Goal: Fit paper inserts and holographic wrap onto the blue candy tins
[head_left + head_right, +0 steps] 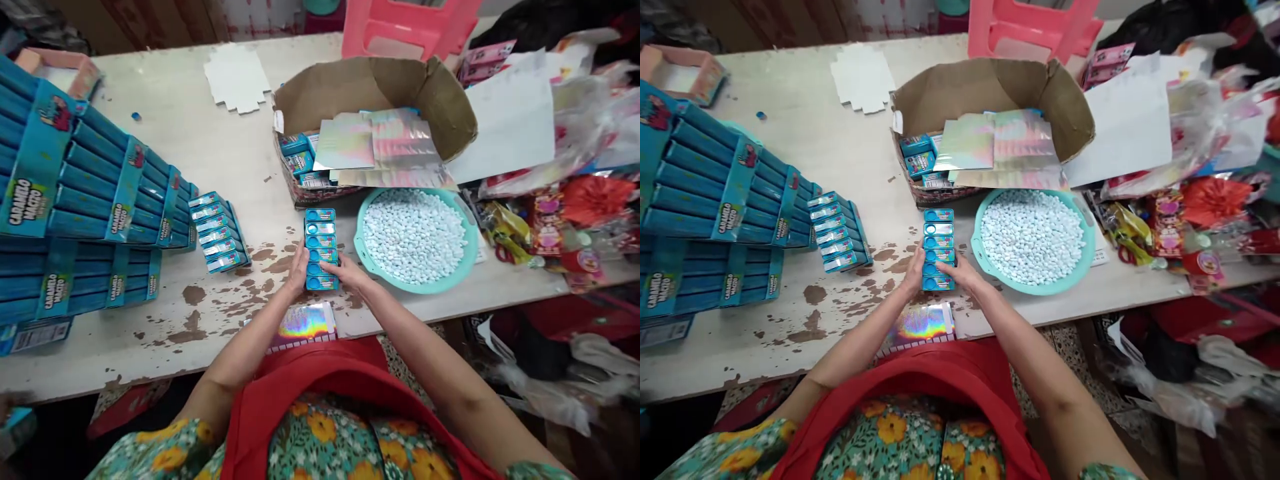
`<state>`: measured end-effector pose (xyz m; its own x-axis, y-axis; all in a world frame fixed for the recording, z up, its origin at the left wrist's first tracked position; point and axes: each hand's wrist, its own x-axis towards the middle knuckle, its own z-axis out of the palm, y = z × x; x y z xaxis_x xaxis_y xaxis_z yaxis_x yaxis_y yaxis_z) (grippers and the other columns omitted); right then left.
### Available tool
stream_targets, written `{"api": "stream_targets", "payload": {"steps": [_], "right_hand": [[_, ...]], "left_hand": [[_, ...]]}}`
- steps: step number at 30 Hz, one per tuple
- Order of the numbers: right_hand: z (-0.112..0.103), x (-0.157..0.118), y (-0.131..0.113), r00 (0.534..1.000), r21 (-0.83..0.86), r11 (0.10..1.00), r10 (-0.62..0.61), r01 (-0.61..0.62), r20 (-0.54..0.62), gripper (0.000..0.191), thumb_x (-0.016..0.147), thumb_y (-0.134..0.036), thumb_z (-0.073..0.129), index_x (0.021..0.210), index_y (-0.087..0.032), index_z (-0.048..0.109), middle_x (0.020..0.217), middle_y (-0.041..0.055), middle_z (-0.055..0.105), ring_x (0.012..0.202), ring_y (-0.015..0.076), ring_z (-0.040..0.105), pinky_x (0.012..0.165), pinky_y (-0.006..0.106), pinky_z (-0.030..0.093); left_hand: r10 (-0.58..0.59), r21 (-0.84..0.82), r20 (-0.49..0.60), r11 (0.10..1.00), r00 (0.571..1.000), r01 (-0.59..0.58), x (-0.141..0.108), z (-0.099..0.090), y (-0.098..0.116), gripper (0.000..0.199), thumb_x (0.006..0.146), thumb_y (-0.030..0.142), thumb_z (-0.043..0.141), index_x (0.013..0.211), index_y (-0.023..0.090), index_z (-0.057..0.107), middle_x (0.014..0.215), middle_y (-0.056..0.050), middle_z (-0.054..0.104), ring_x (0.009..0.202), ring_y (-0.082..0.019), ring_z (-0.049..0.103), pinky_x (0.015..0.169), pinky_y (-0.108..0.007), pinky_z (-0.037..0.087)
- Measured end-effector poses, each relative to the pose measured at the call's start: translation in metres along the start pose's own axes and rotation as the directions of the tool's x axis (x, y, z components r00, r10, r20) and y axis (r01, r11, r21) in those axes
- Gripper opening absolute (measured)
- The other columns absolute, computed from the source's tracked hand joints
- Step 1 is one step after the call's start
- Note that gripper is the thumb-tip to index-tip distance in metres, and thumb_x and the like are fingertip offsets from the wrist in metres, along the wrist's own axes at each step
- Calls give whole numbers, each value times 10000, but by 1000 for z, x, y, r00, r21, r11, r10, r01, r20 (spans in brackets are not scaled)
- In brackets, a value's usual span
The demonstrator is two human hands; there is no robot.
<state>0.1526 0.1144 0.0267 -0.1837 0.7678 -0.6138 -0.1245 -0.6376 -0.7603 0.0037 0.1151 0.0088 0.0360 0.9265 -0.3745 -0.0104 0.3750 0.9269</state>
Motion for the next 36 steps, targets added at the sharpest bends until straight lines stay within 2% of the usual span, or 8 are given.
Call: {"api": "stream_targets", "payload": {"steps": [3,7,10,12,15,20,32,36], "right_hand": [[-10,-16,32,960,-65,997,-63,47,-273,740,646,-464,730,1292,-237,452,1298,104,534,1101,254,565,880,407,501],[-19,-53,96,879,-254,964,-47,-85,-474,660,662,-452,699,1206,-133,504,1163,161,583,974,251,604,847,409,506],[-21,-70,126,924,-381,914,-17,-141,-383,540,699,-348,666,1170,-126,523,1015,125,626,768,206,628,739,405,539],[-18,-76,128,936,-567,823,-176,-29,-304,531,765,-297,611,1259,-155,476,1085,130,599,829,211,622,771,408,531],[-9,-82,116,894,-880,443,-445,171,-51,510,846,-275,546,1341,-217,435,1293,142,491,1137,274,501,941,452,440],[2,-87,110,850,-937,-66,-402,343,340,473,900,-234,468,1370,-237,416,1432,75,405,1276,306,361,1016,498,336],[-8,-86,106,725,-835,-211,-418,509,547,337,871,-144,491,1201,-150,559,1398,121,445,1291,274,349,994,439,352],[-8,-90,96,711,-843,-178,-466,508,527,155,887,-153,486,866,-174,638,977,100,662,980,224,540,837,365,421]], "left_hand": [[-17,332,-5,943,1000,18,-18,-23,-12,514,902,544,303,1174,198,569,1155,-79,629,1086,-220,555,937,-350,412],[-190,782,194,622,962,-35,-56,-39,-36,355,838,468,476,941,184,663,918,-75,684,900,-235,596,801,-324,424],[-254,837,319,528,913,-146,-66,-29,-51,224,803,343,538,906,194,669,914,-60,686,894,-216,590,762,-280,407],[-266,821,356,548,896,-163,-66,-22,-56,197,824,289,497,840,191,667,878,-46,686,853,-189,593,735,-255,399],[-234,792,369,586,899,-173,-65,-18,-59,215,845,270,456,825,187,654,849,-38,684,796,-170,593,697,-240,391],[-208,815,329,554,921,-167,-69,-20,-62,213,845,252,448,788,175,638,800,-51,677,740,-176,588,644,-240,367],[-196,788,236,612,952,-69,-74,-18,-60,196,803,228,475,783,184,665,800,-34,685,750,-168,589,673,-236,395],[-199,789,216,612,956,-51,-69,-15,-66,192,791,216,482,787,187,671,802,-38,685,755,-172,593,683,-247,404]]}}
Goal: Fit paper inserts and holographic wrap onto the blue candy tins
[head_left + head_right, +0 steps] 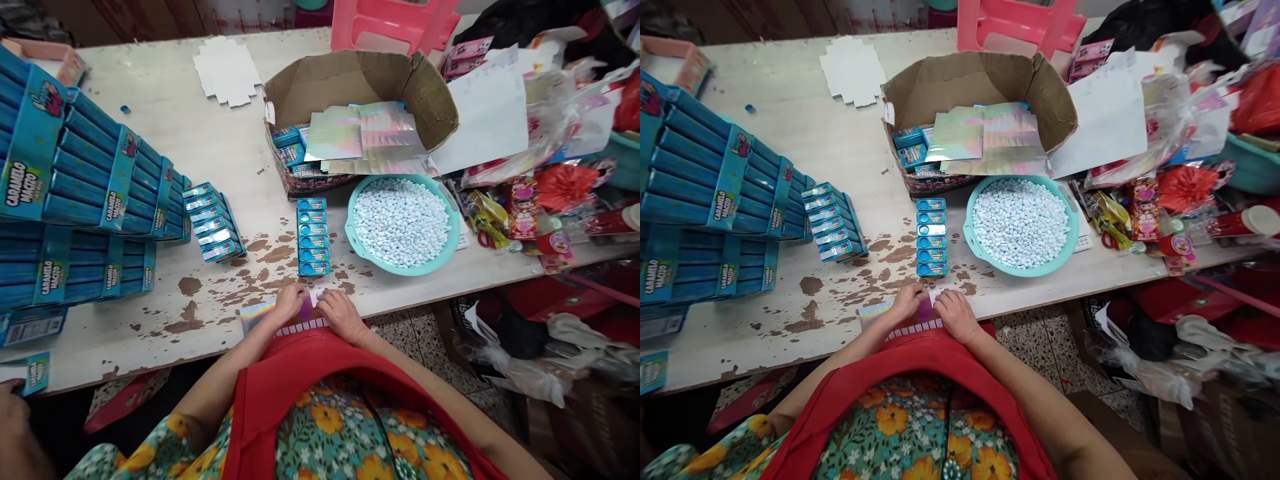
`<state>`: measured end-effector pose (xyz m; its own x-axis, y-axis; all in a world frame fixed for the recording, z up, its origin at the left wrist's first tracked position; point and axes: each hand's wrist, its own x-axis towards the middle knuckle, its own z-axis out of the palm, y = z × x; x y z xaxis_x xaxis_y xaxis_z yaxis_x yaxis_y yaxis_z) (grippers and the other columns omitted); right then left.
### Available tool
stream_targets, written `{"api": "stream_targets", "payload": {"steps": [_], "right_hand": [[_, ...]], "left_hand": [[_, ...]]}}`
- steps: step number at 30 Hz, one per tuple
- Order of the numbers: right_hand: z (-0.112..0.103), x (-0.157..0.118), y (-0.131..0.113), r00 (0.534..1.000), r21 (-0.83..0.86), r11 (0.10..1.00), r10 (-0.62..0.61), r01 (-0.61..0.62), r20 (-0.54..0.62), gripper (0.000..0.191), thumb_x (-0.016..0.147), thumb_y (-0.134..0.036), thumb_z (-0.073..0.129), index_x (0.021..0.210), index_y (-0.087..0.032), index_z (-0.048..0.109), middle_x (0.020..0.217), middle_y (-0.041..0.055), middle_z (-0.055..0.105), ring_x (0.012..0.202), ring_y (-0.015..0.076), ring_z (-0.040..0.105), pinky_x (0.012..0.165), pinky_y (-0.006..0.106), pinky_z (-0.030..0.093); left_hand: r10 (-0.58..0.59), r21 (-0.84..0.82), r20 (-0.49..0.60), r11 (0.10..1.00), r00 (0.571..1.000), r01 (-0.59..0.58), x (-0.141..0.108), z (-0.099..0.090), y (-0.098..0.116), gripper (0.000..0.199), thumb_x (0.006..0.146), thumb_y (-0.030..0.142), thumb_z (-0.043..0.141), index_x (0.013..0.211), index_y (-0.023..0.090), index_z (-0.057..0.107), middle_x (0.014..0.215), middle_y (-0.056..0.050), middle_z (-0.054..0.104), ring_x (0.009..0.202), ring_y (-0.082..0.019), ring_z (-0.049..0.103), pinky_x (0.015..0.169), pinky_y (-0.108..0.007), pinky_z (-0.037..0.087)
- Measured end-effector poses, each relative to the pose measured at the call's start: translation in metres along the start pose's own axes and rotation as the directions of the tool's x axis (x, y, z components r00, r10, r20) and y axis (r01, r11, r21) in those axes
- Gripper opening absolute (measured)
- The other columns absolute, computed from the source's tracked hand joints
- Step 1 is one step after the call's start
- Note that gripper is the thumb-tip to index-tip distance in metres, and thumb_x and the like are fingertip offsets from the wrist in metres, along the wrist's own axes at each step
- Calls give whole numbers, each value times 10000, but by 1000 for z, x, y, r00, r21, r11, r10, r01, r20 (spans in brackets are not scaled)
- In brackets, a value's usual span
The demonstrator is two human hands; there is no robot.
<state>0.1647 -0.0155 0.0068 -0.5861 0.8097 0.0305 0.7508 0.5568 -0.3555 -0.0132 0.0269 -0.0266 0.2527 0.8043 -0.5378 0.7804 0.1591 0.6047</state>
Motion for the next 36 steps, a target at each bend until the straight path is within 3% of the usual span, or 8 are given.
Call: {"api": "stream_targets", "payload": {"steps": [5,9,14,20,25,29,33,36], "right_hand": [[-41,5,-9,978,229,955,203,-187,-47,134,888,-214,515,783,-179,590,739,46,608,740,181,533,686,301,410],[-74,20,-14,917,538,787,395,-302,-63,74,863,-234,559,808,-190,581,776,26,611,770,164,555,704,272,418],[-65,43,-12,786,746,507,618,-431,34,108,823,-293,592,766,-203,605,742,4,618,728,162,563,707,282,437],[-22,71,-2,581,749,444,808,-492,-98,166,740,-358,657,706,-196,660,973,81,517,978,241,500,839,367,440],[-2,82,5,503,702,449,851,-553,-147,183,742,-362,637,676,-190,635,955,85,459,987,256,467,907,422,397],[2,79,7,431,786,336,897,-519,-99,228,685,-340,670,821,-190,566,946,70,506,893,212,514,800,359,452],[0,79,10,391,824,242,920,-512,-27,513,593,-370,737,982,-188,455,919,50,567,781,183,557,701,315,467],[1,83,17,410,801,272,912,-533,-37,556,538,-399,774,940,-188,454,881,47,583,782,193,573,728,332,471]], "left_hand": [[14,-14,-64,1000,998,-15,-7,-9,8,242,835,252,448,834,159,672,899,-94,671,897,-220,588,814,-317,420],[228,-452,-113,855,967,-254,-30,-32,25,339,876,376,441,1130,197,575,1150,-76,601,1034,-188,553,887,-294,422],[191,-669,82,738,978,-88,-34,-52,34,291,829,433,518,805,148,571,632,10,556,578,-108,532,573,-220,428],[121,-566,9,819,993,-95,-7,-76,30,211,852,323,454,1010,184,459,592,63,476,514,-78,469,509,-187,377],[160,-431,6,891,987,-142,13,-80,25,131,870,262,376,980,197,406,616,63,487,523,-78,446,540,-191,376],[17,-198,-31,980,999,-23,15,-66,17,224,850,202,390,1072,190,418,660,24,542,599,-133,525,618,-253,411],[-12,22,-190,1000,982,16,1,-44,16,370,840,128,344,1190,165,456,1011,-95,625,957,-209,569,824,-317,417],[56,133,-165,991,985,-34,-11,-30,18,557,795,72,368,1344,169,361,1354,-130,453,1178,-245,442,942,-354,369]]}}
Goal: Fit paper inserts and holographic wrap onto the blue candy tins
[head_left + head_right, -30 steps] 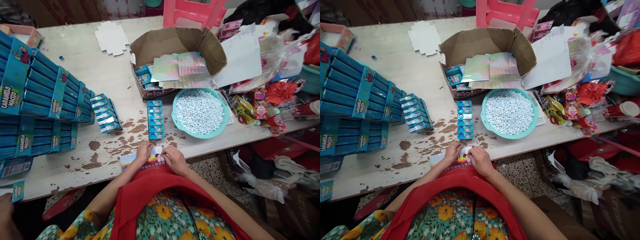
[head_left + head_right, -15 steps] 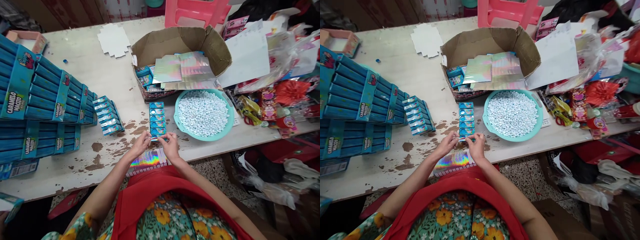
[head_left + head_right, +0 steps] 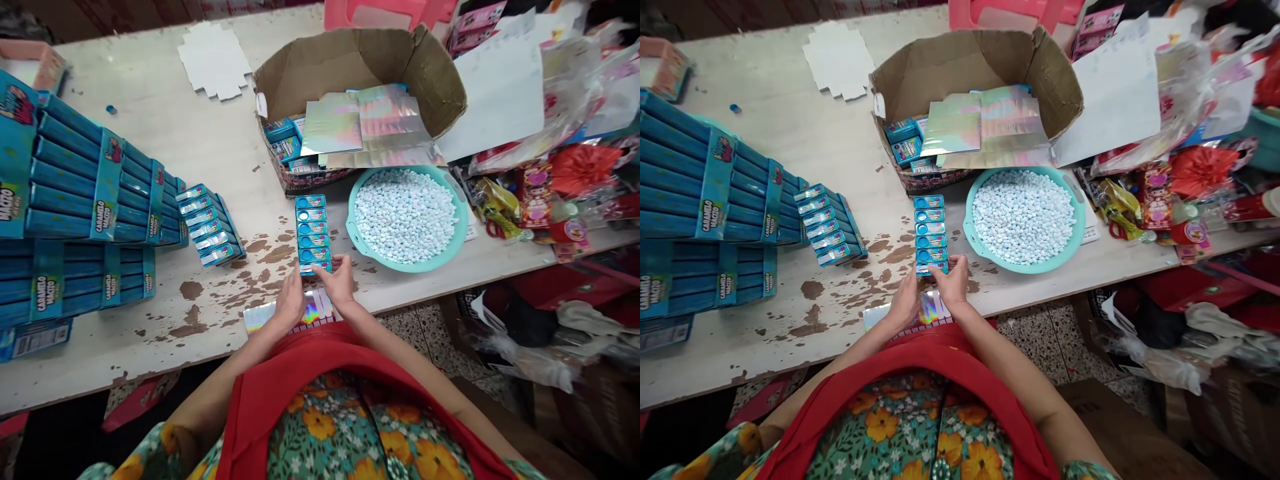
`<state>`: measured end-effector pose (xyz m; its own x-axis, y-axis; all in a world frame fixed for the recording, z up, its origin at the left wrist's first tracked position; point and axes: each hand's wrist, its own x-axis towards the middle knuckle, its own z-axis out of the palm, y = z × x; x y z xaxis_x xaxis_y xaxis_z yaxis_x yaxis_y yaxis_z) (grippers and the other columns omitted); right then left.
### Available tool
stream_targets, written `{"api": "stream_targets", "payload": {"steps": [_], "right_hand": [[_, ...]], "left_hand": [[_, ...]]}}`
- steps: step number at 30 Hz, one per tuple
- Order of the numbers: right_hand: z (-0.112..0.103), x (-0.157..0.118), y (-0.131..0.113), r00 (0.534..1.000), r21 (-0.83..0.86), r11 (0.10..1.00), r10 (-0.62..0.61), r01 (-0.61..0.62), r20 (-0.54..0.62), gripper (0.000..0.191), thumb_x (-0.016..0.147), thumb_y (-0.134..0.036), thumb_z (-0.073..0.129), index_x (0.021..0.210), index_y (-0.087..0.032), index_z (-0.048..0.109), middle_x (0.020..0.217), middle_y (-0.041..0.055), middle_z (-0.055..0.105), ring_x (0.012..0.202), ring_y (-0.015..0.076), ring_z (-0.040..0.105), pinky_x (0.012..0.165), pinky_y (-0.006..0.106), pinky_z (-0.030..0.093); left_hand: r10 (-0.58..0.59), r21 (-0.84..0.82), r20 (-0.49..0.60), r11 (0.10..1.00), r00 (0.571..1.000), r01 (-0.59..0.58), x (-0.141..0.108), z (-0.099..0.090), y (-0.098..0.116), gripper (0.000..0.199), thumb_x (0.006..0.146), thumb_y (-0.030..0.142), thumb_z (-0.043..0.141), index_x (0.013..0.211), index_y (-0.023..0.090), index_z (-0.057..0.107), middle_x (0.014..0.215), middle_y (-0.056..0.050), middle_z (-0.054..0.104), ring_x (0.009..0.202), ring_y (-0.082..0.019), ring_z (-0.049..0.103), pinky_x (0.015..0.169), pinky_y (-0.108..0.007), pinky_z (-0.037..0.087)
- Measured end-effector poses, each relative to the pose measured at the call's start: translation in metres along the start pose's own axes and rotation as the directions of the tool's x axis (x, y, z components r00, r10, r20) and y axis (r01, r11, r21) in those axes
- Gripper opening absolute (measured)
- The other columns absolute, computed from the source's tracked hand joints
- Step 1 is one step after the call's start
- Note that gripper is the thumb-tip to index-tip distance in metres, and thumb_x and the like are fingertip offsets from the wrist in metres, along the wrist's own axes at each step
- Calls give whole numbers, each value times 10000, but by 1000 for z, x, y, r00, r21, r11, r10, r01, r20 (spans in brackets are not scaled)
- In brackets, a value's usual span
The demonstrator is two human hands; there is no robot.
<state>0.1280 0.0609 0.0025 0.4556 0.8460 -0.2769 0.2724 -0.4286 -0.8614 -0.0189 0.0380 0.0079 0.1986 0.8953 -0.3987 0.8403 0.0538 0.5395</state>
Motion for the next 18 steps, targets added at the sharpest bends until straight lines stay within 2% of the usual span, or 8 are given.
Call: {"api": "stream_targets", "payload": {"steps": [2,6,9,11,13,15,17,18], "right_hand": [[-2,5,4,999,30,999,37,-38,31,565,519,-423,783,916,-188,456,850,46,586,749,194,578,702,341,483],[-23,-4,27,998,143,989,35,-44,60,491,676,-493,674,983,-177,456,940,84,592,749,174,591,684,332,508],[-41,-29,45,996,12,998,-60,59,69,356,794,-463,575,990,-177,495,938,82,594,742,164,585,679,321,517],[-47,-45,50,970,-126,972,-174,197,171,262,843,-405,532,989,-188,548,949,82,581,761,171,585,693,326,525],[-45,-54,49,879,-236,878,-322,416,352,249,874,-334,501,1073,-206,582,1037,104,563,901,202,581,792,354,520],[-39,-56,47,730,-300,719,-408,627,548,331,880,-274,497,1203,-221,552,1172,127,537,1079,243,523,899,397,484],[-33,-55,47,584,-323,551,-401,769,706,416,875,-225,501,1291,-223,494,1298,127,495,1180,270,459,938,433,459],[-31,-54,49,526,-321,484,-381,814,761,442,874,-196,495,1314,-220,472,1346,119,470,1208,274,438,943,440,454]], "left_hand": [[-11,117,78,993,997,2,-6,3,0,575,776,71,407,1340,183,389,1419,-123,378,1197,-271,409,952,-380,359],[-3,258,95,966,995,-22,-12,6,-5,324,878,296,416,1154,206,560,1244,-116,511,1129,-277,442,936,-401,356],[-6,270,174,962,985,-42,-11,10,-6,287,853,386,472,977,175,623,1125,-137,565,1085,-298,476,878,-407,375],[-41,206,254,979,966,-12,-9,13,-7,245,860,334,453,896,176,636,1023,-128,619,1011,-277,532,823,-371,390],[-65,123,311,992,948,27,-6,15,-10,244,870,280,417,858,191,644,889,-101,661,898,-239,584,765,-323,395],[-66,72,326,996,943,45,-4,15,-13,241,864,249,415,853,199,651,819,-82,677,822,-214,605,717,-289,390],[-68,54,317,997,946,53,-2,15,-17,237,856,230,421,858,196,655,823,-75,686,796,-198,609,690,-267,386],[-73,45,313,997,947,62,-2,16,-19,240,856,228,421,856,190,657,828,-74,688,786,-191,608,681,-260,385]]}}
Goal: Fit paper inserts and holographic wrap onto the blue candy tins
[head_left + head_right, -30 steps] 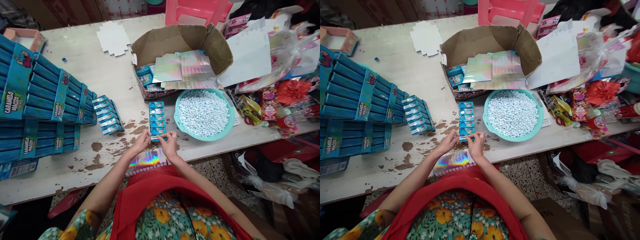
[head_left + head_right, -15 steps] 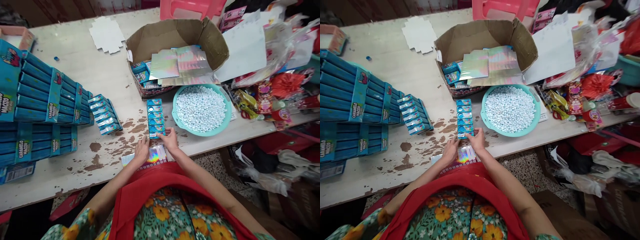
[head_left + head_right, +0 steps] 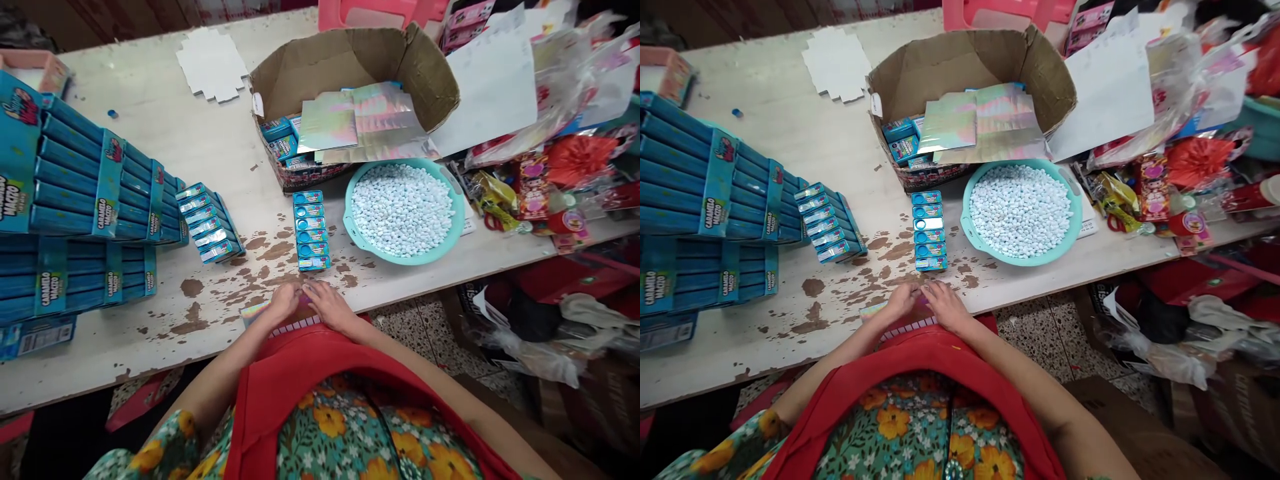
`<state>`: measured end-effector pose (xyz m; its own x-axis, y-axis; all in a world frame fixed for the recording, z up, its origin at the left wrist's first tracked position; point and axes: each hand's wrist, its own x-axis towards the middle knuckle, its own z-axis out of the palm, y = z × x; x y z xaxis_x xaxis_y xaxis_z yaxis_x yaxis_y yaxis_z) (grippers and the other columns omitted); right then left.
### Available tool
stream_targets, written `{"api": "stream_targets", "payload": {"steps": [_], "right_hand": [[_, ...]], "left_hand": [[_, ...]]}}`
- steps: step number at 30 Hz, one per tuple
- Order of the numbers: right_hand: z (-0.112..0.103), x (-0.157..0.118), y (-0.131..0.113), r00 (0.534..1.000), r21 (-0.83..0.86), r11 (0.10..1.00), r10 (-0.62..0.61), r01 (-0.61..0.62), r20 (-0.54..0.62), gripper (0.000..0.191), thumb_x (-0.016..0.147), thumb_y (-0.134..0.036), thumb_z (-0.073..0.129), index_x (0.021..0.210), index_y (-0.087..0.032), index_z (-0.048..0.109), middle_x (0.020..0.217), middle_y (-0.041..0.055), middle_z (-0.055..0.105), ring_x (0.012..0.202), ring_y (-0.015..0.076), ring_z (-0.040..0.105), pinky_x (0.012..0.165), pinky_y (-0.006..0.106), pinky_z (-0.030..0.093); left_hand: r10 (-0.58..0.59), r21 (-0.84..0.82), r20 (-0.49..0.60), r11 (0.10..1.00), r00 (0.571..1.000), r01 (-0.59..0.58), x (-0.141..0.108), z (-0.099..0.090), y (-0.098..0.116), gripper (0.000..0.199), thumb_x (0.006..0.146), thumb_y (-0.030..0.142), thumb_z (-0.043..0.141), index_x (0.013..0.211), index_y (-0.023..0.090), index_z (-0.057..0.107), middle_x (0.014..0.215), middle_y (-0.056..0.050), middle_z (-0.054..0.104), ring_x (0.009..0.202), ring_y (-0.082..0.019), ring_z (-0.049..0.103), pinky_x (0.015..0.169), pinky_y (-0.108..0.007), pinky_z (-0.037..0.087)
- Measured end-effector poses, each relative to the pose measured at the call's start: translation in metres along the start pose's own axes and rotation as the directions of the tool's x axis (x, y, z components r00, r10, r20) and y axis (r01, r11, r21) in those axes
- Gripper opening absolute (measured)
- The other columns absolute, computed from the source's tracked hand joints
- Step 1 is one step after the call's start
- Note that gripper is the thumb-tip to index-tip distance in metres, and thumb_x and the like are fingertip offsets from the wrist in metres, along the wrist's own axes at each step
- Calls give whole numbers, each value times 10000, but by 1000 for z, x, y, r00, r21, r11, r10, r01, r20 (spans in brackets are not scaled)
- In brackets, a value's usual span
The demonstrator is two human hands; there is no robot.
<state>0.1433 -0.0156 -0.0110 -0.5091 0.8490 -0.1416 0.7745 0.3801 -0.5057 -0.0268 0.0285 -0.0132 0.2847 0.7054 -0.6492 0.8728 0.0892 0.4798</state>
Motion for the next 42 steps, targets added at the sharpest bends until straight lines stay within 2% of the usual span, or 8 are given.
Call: {"api": "stream_targets", "payload": {"steps": [6,10,14,17,22,31,38,42], "right_hand": [[-3,-10,10,987,-71,987,-142,147,71,286,881,-177,496,1150,-198,591,1366,110,473,1245,243,408,943,413,427],[-28,-8,0,994,1,994,-106,106,-24,145,889,-202,495,850,-181,633,917,95,656,926,205,563,793,332,447],[-66,-2,-19,990,257,966,76,-42,-123,133,889,-251,509,792,-198,584,755,37,614,752,166,554,696,277,427],[-89,5,-27,967,485,867,208,-112,-148,126,873,-298,535,797,-205,573,756,14,607,727,151,558,679,264,429],[-91,29,-19,897,613,755,411,-233,-165,142,820,-330,579,756,-204,590,741,7,600,725,161,551,687,284,441],[-51,96,13,635,568,715,669,-407,-386,107,714,-264,647,666,-183,596,938,72,462,938,231,480,897,401,401],[-46,98,24,568,622,647,738,-441,-365,253,649,-296,668,804,-190,499,837,18,509,737,171,488,721,323,437],[-52,98,29,612,590,688,697,-423,-374,226,680,-279,626,812,-200,462,790,3,537,691,162,506,687,313,434]], "left_hand": [[-21,-68,-25,997,999,19,3,3,-2,256,851,257,424,817,174,664,784,-54,680,719,-166,587,633,-239,377],[-38,-91,-49,995,998,34,4,5,-2,227,831,244,447,782,180,659,775,-49,676,739,-171,591,654,-244,390],[-40,-165,-180,986,983,10,-9,-2,3,267,873,291,406,877,179,649,916,-85,673,923,-214,585,798,-298,414],[128,-487,-280,836,952,-255,-25,-16,13,319,901,352,384,1088,189,584,1084,-81,640,1009,-191,566,859,-289,427],[232,-706,-88,672,969,-225,-29,-46,28,290,852,422,479,837,148,574,613,8,565,569,-110,531,581,-229,433],[237,-508,-229,798,944,-323,35,-92,20,126,853,209,397,972,184,432,638,48,496,565,-87,484,562,-200,388],[24,-285,-288,952,957,-110,46,-57,16,176,854,168,384,1025,174,421,776,-17,571,688,-152,546,626,-265,411],[-33,-9,-379,999,925,32,29,-45,22,290,898,188,324,1160,210,447,981,-78,615,881,-219,574,713,-316,420]]}}
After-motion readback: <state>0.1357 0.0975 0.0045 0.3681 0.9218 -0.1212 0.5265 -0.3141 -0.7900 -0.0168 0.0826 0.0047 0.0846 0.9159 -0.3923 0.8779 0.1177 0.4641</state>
